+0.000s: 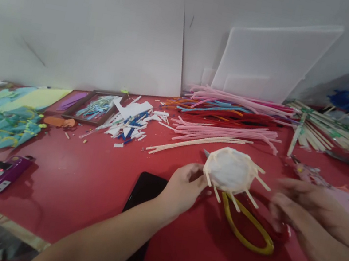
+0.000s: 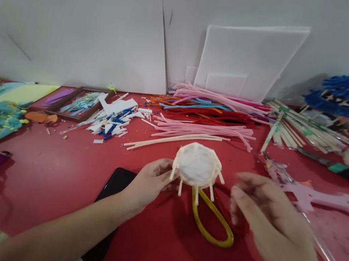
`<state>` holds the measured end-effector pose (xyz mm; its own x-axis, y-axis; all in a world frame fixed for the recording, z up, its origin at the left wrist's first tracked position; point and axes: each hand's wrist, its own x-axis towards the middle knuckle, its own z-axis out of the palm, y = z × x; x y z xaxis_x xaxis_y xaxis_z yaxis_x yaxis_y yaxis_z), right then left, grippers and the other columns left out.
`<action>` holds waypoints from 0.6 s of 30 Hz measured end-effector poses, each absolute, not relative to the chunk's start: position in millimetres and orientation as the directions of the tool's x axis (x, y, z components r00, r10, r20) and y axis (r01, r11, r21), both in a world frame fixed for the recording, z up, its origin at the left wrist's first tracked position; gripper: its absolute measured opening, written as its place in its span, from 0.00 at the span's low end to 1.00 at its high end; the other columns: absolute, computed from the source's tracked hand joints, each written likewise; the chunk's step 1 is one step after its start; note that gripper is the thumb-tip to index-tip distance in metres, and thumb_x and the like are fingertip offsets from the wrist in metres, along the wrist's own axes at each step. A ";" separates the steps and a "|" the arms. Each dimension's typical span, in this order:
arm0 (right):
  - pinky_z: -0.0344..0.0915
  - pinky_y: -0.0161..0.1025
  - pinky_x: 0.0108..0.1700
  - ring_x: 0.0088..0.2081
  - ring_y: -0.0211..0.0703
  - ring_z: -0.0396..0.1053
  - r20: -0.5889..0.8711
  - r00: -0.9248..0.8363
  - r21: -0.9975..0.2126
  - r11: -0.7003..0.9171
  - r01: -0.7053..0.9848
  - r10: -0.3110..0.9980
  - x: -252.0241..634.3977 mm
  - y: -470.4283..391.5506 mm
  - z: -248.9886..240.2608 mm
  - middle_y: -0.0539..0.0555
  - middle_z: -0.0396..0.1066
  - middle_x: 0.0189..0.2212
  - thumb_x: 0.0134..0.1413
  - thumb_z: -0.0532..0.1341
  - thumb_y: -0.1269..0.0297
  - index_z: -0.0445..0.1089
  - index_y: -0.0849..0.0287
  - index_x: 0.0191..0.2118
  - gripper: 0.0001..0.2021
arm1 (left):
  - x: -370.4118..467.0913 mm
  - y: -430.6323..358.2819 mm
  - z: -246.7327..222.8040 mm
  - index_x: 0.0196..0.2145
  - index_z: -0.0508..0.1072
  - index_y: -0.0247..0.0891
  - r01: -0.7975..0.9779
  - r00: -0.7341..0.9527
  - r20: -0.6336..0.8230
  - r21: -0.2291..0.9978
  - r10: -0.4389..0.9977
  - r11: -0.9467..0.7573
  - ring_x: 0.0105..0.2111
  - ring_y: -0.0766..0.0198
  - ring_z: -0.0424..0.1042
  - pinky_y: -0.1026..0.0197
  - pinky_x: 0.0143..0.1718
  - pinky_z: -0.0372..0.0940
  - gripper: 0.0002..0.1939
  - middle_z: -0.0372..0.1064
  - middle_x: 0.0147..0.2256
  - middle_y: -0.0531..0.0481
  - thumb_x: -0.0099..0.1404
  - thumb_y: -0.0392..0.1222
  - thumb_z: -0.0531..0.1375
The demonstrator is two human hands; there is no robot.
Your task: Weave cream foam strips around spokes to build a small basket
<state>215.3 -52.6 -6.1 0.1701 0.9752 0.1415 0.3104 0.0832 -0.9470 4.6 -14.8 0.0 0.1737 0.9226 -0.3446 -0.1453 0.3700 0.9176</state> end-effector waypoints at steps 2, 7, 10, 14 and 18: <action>0.68 0.37 0.17 0.18 0.44 0.70 0.044 0.096 -0.982 0.026 0.186 0.994 207.5 -50.0 -5.3 0.51 0.71 0.19 0.52 0.65 0.41 0.70 0.52 0.40 0.20 | 4.9 -16.8 -0.8 0.34 0.78 0.36 -0.090 0.224 -0.248 0.958 0.942 0.273 0.37 0.61 0.77 0.59 0.40 0.73 0.11 0.79 0.36 0.45 0.60 0.46 0.68; 0.68 0.36 0.19 0.19 0.43 0.68 -0.031 0.016 -0.998 -0.032 0.051 0.999 199.5 -54.2 -7.1 0.51 0.72 0.20 0.44 0.71 0.44 0.71 0.54 0.30 0.18 | 7.8 -18.6 -2.3 0.37 0.79 0.37 -0.006 0.307 -0.058 0.998 0.950 0.063 0.42 0.55 0.78 0.53 0.47 0.72 0.13 0.81 0.40 0.43 0.64 0.50 0.64; 0.67 0.37 0.20 0.18 0.41 0.66 -0.042 0.016 -0.999 -0.042 0.015 0.999 204.2 -55.8 -10.4 0.51 0.69 0.17 0.47 0.69 0.44 0.70 0.55 0.25 0.19 | 5.3 -17.0 4.9 0.39 0.78 0.36 0.006 0.299 -0.079 0.997 0.951 0.081 0.43 0.57 0.78 0.55 0.49 0.71 0.14 0.80 0.42 0.42 0.64 0.50 0.64; 0.65 0.38 0.19 0.18 0.42 0.65 -0.102 0.065 -0.985 -0.092 -0.143 0.993 207.5 -53.8 -13.0 0.50 0.67 0.15 0.50 0.67 0.45 0.70 0.54 0.25 0.17 | -13.5 -7.2 23.7 0.41 0.77 0.38 -0.012 0.141 -0.133 0.991 0.981 0.136 0.38 0.61 0.77 0.59 0.38 0.73 0.16 0.78 0.44 0.44 0.60 0.51 0.67; 0.63 0.36 0.17 0.15 0.40 0.62 -0.146 0.113 -0.965 -0.117 -0.234 0.983 202.5 -50.5 -8.3 0.49 0.65 0.14 0.40 0.72 0.45 0.69 0.54 0.23 0.19 | -48.4 19.5 37.8 0.34 0.78 0.36 0.047 -0.051 -0.064 0.997 0.997 0.066 0.27 0.67 0.72 0.62 0.33 0.72 0.11 0.72 0.27 0.52 0.55 0.45 0.67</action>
<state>202.5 -50.5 -8.3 0.1134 0.9827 -0.1462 -0.2336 -0.1166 -0.9653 -48.4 19.5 37.8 -0.0505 0.9967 -0.0639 0.0474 0.0663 0.9967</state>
